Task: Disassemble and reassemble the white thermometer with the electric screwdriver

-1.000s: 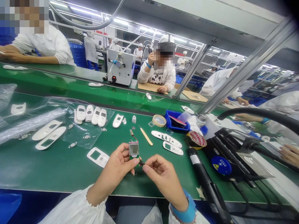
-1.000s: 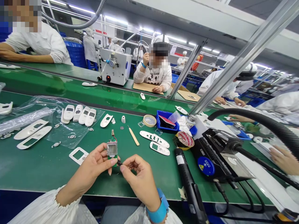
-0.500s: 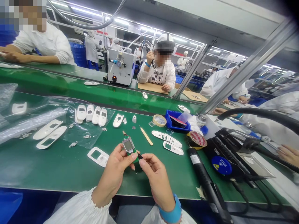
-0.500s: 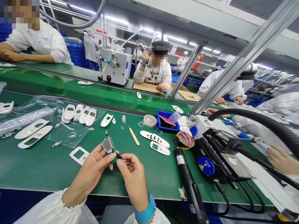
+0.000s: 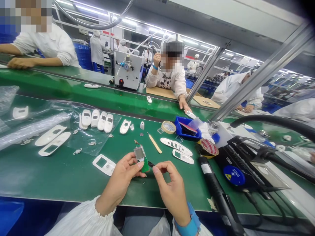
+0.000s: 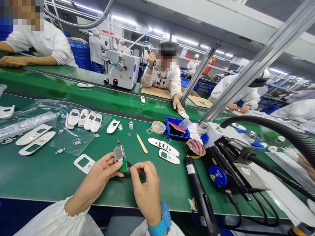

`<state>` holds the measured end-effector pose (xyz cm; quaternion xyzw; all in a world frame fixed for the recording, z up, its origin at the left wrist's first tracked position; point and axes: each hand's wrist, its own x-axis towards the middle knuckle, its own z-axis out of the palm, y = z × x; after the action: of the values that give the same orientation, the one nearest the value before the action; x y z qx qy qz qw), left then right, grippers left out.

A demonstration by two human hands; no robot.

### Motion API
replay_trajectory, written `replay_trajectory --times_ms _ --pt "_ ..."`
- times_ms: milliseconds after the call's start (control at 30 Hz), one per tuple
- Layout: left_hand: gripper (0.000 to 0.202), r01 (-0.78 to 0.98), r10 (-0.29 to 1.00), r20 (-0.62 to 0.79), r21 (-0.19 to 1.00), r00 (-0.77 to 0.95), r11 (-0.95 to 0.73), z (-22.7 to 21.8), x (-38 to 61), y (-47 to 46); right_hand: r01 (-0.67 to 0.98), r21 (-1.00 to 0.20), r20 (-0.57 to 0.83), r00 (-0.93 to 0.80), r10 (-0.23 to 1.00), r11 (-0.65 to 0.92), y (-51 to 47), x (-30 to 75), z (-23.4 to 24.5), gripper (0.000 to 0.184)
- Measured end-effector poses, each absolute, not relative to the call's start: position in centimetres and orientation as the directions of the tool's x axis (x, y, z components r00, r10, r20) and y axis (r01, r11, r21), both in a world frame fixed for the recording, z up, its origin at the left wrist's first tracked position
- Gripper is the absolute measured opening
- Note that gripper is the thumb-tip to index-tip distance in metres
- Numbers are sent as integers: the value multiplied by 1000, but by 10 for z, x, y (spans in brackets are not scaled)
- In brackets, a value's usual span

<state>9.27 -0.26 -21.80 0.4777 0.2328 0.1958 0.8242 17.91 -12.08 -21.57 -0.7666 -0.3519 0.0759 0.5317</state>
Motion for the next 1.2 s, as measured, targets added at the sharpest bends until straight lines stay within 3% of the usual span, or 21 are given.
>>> replay_trajectory --times_ms 167,300,400,800,1200 --pt "34 -56 557 -212 904 803 425 -216 87 1 446 -871 271 786 556 -205 -123 189 -214 17" --pt "39 -4 457 -195 917 868 400 -220 89 -3 397 -906 148 625 766 -149 -121 190 -204 18" --pt "44 1 441 -201 911 875 413 -224 91 -7 407 -902 114 552 826 -147 -117 187 -200 16" --pt "51 8 429 -205 909 880 418 -230 92 -7 466 -861 130 590 797 -205 -113 187 -209 13" --pt "46 16 410 -189 921 892 390 -229 90 -7 401 -886 98 652 752 -232 -111 186 -210 13"
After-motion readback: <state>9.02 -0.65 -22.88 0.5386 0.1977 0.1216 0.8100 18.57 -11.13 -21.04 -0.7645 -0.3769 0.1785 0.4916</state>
